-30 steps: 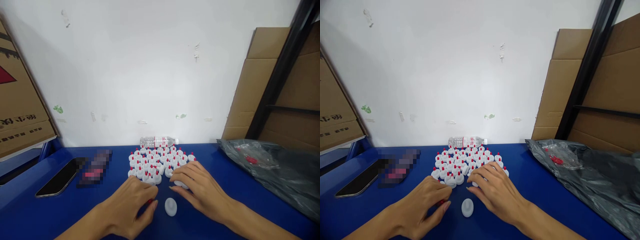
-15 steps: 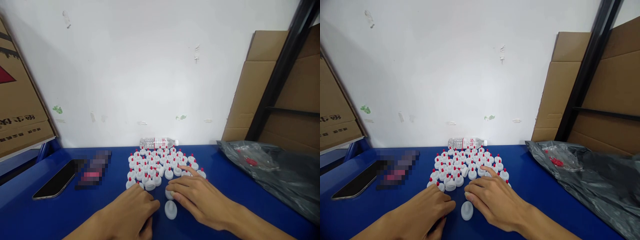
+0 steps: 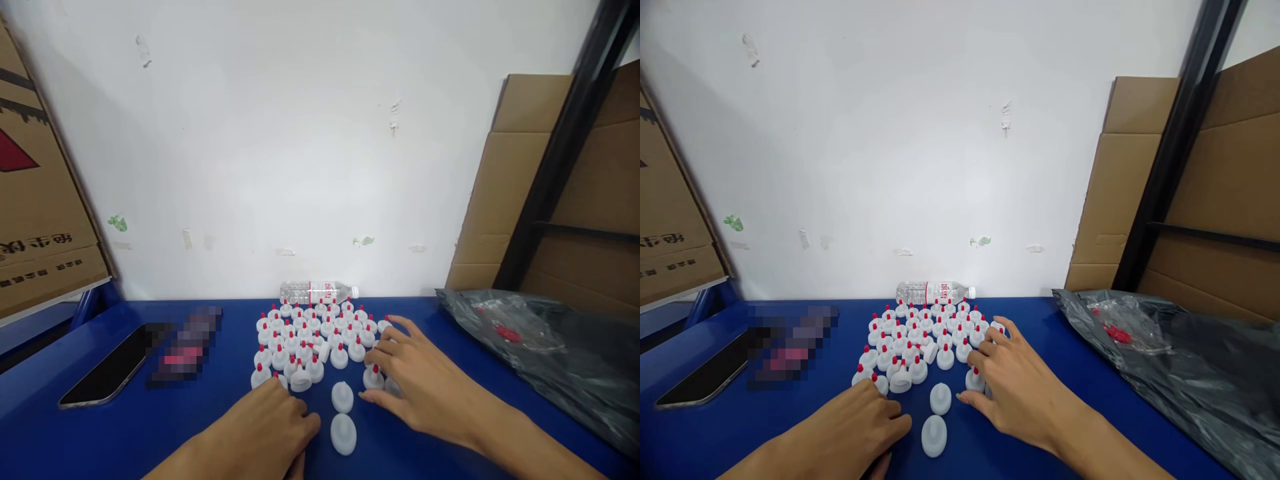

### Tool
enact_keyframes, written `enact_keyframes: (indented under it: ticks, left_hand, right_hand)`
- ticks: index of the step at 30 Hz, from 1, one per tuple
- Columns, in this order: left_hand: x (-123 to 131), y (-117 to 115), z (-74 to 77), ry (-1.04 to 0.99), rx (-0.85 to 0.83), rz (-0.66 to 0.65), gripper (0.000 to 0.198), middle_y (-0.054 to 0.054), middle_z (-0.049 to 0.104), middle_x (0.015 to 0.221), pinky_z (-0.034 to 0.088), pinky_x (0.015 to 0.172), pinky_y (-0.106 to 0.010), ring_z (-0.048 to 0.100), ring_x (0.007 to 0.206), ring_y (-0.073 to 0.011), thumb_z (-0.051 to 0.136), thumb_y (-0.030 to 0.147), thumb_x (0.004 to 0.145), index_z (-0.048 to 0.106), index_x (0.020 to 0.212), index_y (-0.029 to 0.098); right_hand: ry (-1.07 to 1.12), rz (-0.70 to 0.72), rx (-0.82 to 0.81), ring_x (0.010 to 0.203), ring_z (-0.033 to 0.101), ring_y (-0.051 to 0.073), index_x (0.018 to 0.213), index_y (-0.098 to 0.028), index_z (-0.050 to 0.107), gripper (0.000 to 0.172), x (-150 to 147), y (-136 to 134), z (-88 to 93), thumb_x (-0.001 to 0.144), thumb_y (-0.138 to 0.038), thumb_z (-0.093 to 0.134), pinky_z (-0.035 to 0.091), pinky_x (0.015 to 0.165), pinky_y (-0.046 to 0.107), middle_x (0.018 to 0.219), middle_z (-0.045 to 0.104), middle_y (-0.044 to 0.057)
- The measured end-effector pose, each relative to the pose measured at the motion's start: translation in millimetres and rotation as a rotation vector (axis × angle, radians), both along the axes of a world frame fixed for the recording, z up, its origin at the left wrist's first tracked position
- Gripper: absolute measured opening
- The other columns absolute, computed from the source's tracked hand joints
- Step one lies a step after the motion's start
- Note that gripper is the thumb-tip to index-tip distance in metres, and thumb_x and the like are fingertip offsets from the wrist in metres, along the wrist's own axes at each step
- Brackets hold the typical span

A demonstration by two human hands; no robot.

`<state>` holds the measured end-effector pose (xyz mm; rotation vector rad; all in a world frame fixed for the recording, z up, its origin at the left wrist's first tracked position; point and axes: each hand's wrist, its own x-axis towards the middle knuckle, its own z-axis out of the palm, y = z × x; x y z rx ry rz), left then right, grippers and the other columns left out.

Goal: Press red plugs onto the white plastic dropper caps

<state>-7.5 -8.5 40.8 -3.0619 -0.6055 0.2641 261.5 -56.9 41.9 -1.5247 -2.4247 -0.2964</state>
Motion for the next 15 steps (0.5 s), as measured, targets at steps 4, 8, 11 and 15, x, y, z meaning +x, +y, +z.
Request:
enact_keyframes:
  ticks: [4,8,11,15]
  left_hand:
    - [-1.2,2.3,1.8,-0.019,0.022,-0.002,0.006,-0.004,0.068,0.079,0.044,0.062,-0.039,0.066,0.067,-0.0266,0.051,0.023,0.077,0.056,0.081,0.023]
    - [-6.2,9.3,9.3,-0.148,0.066,-0.035,0.006,-0.004,0.064,0.076,0.036,0.056,-0.037,0.059,0.06,-0.0238,0.05,0.022,0.073,0.049,0.079,0.023]
    - [-11.6,14.2,11.9,-0.333,0.098,-0.062,0.01,-0.002,0.058,0.068,0.027,0.052,-0.035,0.049,0.053,-0.0203,0.048,0.021,0.072,0.039,0.075,0.024]
    - [-14.9,14.7,3.7,-0.536,0.136,-0.105,0.013,0.0,0.052,0.063,0.022,0.05,-0.035,0.041,0.049,-0.0188,0.044,0.02,0.073,0.032,0.074,0.025]
  right_hand:
    - [-0.028,0.001,-0.053,0.097,0.063,0.028,0.091,-0.023,0.07,0.025,-1.3,-1.0,-3.6,0.089,-0.048,0.075,0.026,0.114,0.059,0.086,0.071,0.004]
    - [-0.034,0.006,-0.049,0.096,0.064,0.027,0.088,-0.023,0.069,0.017,-0.5,-0.4,-5.2,0.092,-0.04,0.072,0.027,0.115,0.059,0.084,0.07,0.002]
    - [0.001,0.024,-0.007,0.092,0.066,0.025,0.091,-0.023,0.067,0.012,0.2,0.4,-3.5,0.096,-0.033,0.068,0.03,0.113,0.058,0.086,0.07,0.002]
    - [0.109,0.071,0.07,0.083,0.069,0.022,0.107,-0.021,0.062,0.013,-2.4,-1.6,1.4,0.101,-0.033,0.062,0.034,0.112,0.055,0.089,0.07,0.002]
